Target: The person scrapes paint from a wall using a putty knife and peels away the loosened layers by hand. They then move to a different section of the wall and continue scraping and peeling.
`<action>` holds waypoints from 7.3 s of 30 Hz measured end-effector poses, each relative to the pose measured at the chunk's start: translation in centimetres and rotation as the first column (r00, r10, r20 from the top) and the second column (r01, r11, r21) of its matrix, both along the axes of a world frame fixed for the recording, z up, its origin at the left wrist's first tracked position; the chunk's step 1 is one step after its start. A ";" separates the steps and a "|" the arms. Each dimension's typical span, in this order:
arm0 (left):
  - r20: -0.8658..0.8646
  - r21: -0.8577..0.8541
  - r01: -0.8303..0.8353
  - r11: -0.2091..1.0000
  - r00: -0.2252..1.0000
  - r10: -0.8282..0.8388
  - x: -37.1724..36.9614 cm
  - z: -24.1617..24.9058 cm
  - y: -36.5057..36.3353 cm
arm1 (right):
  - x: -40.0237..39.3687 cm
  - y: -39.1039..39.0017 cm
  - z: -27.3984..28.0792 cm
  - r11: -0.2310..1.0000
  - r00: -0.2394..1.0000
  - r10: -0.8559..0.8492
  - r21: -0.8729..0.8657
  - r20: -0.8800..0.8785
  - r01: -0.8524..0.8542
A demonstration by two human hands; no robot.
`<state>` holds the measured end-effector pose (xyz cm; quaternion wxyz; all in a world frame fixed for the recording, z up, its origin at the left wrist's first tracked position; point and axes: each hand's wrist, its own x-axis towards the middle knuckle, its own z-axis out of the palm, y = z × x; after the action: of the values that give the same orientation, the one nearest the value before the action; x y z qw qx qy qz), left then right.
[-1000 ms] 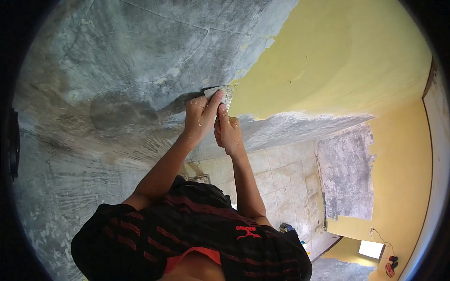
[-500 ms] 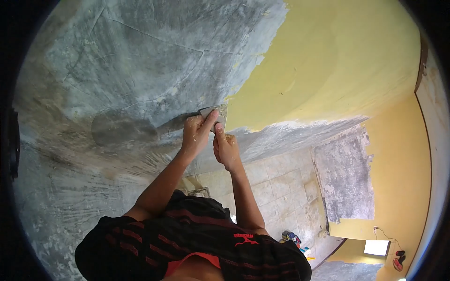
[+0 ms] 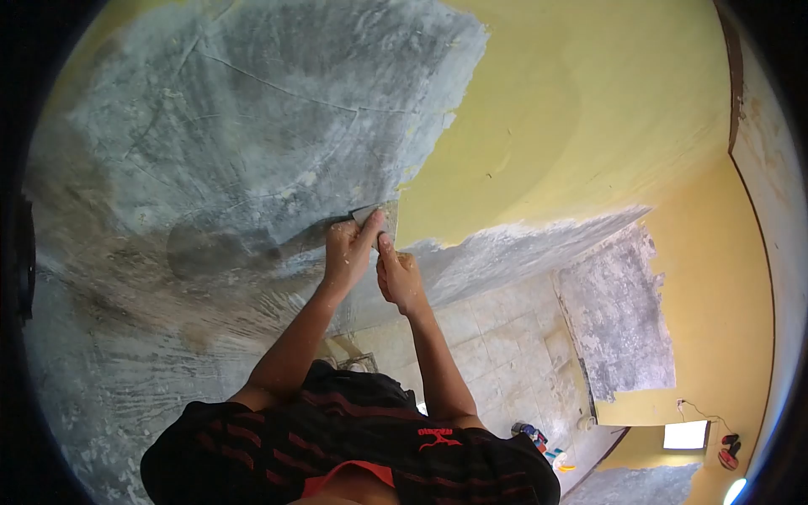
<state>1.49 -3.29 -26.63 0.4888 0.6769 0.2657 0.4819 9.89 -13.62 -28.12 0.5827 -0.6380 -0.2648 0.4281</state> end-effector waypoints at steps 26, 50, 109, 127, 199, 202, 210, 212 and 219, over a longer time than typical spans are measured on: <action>-0.041 -0.063 -0.012 0.998 0.999 0.009 1.1 -1.4 0.5 | -0.2 0.2 0.3 0.997 0.998 -0.056 0.043 -0.016 0.057; -0.041 0.030 -0.007 1.000 0.999 0.008 0.7 1.2 0.0 | -0.1 0.1 1.1 0.999 0.993 -0.024 0.031 -0.119 0.028; -0.022 0.122 -0.059 0.991 0.998 0.062 2.1 2.8 -1.0 | 2.4 -0.3 3.6 0.997 0.996 0.055 0.062 -0.074 -0.051; 0.037 -0.093 0.040 0.995 0.999 -0.036 2.2 1.4 -0.5 | 1.8 -0.4 2.7 1.000 1.000 0.026 0.013 -0.002 -0.026; -0.157 -0.381 0.140 0.914 0.964 -0.213 -3.6 -12.1 -3.2 | -5.0 -8.7 -9.6 0.998 0.956 -0.039 0.030 -0.289 0.050; -0.140 -0.437 0.276 0.856 0.919 -0.368 -4.9 -10.9 -3.5 | -5.6 -9.2 -9.8 0.994 0.980 -0.107 0.016 -0.166 0.111; -0.594 -0.271 0.527 0.806 0.567 -0.570 -10.6 -8.7 -2.2 | -6.0 -10.9 -9.6 0.973 0.972 -0.187 -0.110 0.140 0.203; -0.510 -0.306 0.477 0.824 0.649 -0.565 -10.8 -10.1 -2.1 | -5.9 -11.3 -9.8 0.966 0.950 -0.169 -0.147 0.264 0.213; -0.399 -0.311 0.270 0.911 0.833 -0.383 -8.0 -13.1 -3.7 | -7.6 -10.9 -10.0 0.970 0.972 -0.103 -0.194 0.212 0.145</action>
<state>-6.53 -6.99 -39.73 0.5675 0.7411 0.3081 0.1840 2.27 -24.57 -38.10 0.5089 -0.7505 -0.2354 0.3498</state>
